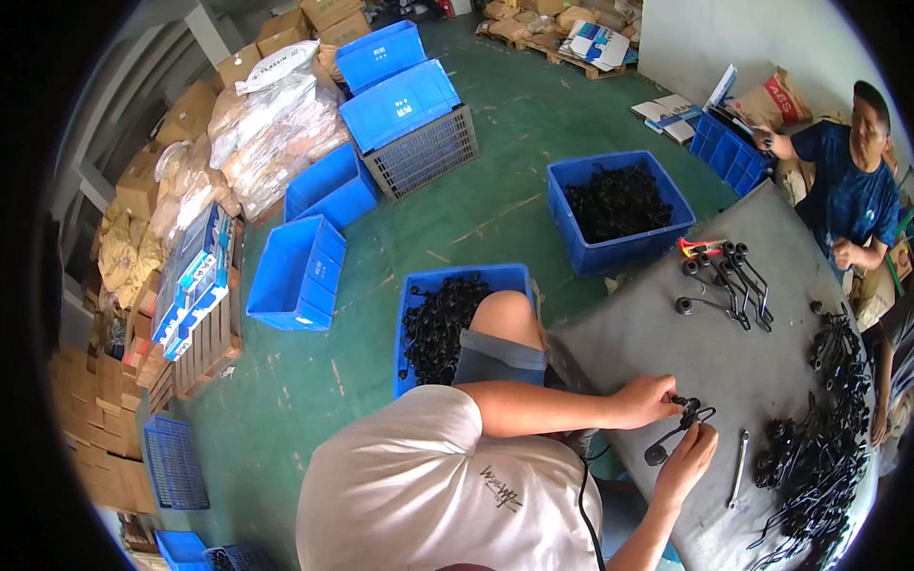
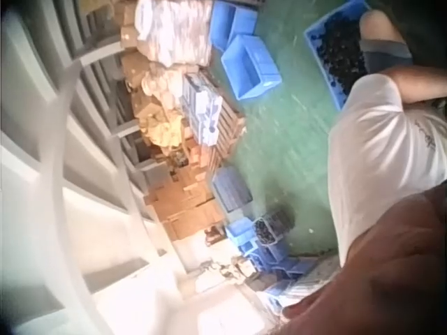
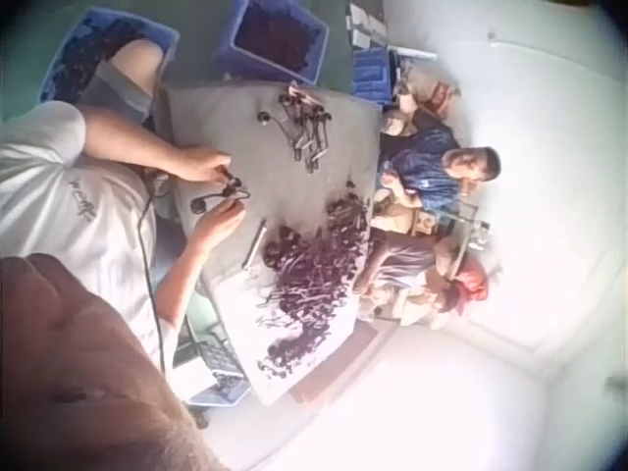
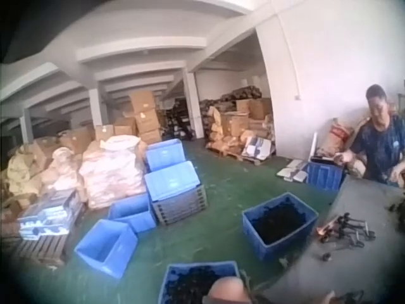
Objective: Assembling complex metal and plastic components at a factory workbench.
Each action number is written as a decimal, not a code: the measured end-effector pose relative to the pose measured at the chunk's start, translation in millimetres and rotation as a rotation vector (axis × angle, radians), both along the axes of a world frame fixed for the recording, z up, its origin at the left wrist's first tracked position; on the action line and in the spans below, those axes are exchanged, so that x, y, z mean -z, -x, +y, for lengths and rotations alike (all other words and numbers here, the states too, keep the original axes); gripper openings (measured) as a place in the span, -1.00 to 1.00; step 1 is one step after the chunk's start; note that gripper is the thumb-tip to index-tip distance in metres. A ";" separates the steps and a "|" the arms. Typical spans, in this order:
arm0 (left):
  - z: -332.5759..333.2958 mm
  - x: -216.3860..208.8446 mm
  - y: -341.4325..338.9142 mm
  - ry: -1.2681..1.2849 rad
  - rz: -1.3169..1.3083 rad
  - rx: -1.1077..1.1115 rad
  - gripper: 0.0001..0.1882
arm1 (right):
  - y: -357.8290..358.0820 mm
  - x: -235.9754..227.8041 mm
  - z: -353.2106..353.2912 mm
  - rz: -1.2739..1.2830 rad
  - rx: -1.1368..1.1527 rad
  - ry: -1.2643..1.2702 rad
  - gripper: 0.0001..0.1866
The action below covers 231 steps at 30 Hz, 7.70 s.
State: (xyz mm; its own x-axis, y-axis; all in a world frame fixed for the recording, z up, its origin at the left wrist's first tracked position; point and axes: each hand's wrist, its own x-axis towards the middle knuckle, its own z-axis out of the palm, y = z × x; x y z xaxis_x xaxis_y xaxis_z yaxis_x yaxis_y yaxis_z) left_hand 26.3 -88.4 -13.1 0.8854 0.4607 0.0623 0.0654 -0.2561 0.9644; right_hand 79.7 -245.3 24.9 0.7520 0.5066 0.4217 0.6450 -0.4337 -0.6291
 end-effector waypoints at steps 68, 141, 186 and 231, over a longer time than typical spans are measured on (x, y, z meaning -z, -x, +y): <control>10.5 -0.4 6.2 0.153 0.089 0.117 -0.72 | 1.9 -16.0 -2.4 -0.080 -0.012 0.176 -0.72; 278.5 22.8 312.6 -0.311 -0.036 -0.868 -0.54 | -137.2 -16.1 -22.0 0.170 0.179 0.149 -0.68; 9.2 -41.5 -44.4 -0.860 0.157 0.314 -0.31 | -175.3 -11.3 -93.6 -0.503 0.371 0.504 -0.54; -41.1 -14.0 -89.2 -0.941 -0.205 0.328 -0.56 | -73.9 15.2 -72.0 0.078 0.039 -0.009 -0.89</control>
State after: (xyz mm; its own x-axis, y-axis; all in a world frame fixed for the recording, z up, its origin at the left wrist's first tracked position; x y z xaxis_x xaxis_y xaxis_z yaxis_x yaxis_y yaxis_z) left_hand 115.5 -129.5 0.8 0.8907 -0.1171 0.4392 -0.2882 -0.8926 0.3466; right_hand 153.5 -317.3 9.7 0.8017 0.4728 0.3658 0.5769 -0.4515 -0.6807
